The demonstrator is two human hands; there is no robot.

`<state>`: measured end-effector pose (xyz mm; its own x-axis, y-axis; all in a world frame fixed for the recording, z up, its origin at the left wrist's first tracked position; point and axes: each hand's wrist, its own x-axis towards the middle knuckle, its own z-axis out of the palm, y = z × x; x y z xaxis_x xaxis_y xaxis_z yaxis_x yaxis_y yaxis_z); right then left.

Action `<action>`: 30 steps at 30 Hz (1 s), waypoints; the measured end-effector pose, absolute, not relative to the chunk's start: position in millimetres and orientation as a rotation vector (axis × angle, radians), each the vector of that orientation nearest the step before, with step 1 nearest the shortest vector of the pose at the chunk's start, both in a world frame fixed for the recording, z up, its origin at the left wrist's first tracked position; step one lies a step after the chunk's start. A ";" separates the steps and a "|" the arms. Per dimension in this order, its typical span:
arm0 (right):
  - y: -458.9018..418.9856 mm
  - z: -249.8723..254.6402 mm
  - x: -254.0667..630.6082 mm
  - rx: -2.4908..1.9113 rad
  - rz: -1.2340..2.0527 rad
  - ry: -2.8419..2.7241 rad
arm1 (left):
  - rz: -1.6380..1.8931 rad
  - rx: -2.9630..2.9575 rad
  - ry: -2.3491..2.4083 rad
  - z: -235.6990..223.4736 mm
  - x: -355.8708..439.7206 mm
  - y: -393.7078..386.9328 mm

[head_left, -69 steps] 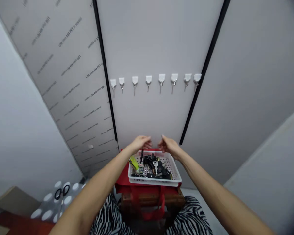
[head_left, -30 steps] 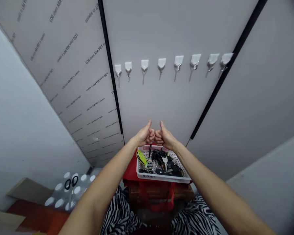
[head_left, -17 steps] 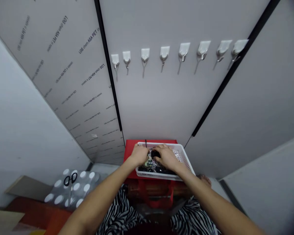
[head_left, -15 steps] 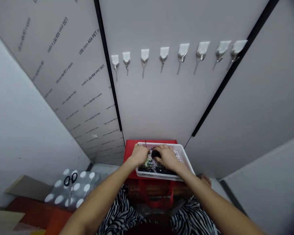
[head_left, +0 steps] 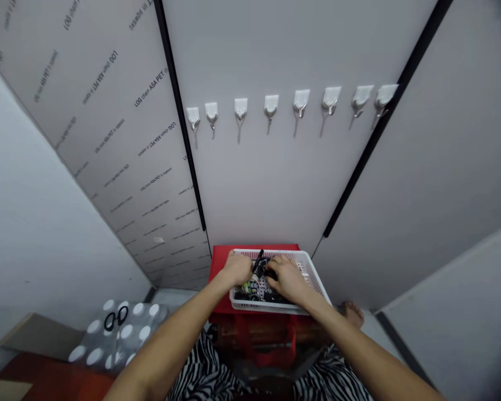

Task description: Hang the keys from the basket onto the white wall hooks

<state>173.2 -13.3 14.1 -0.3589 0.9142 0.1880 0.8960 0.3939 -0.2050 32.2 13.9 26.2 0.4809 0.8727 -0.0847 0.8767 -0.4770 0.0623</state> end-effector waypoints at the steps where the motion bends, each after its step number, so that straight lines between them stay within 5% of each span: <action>1: -15.3 14.0 170.9 -1.581 0.108 -2.366 | -0.037 2.603 1.547 26.9 30.2 14.9; 7: -20.4 11.2 158.9 -1.471 0.425 -2.263 | 0.417 2.268 1.436 35.9 10.2 23.3; 19: -19.9 23.1 158.4 -0.970 1.568 -1.458 | 1.017 1.527 1.003 56.5 14.4 30.4; 30: -11.6 72.9 189.5 -1.126 1.599 -1.315 | 1.030 1.411 1.137 54.2 20.0 31.0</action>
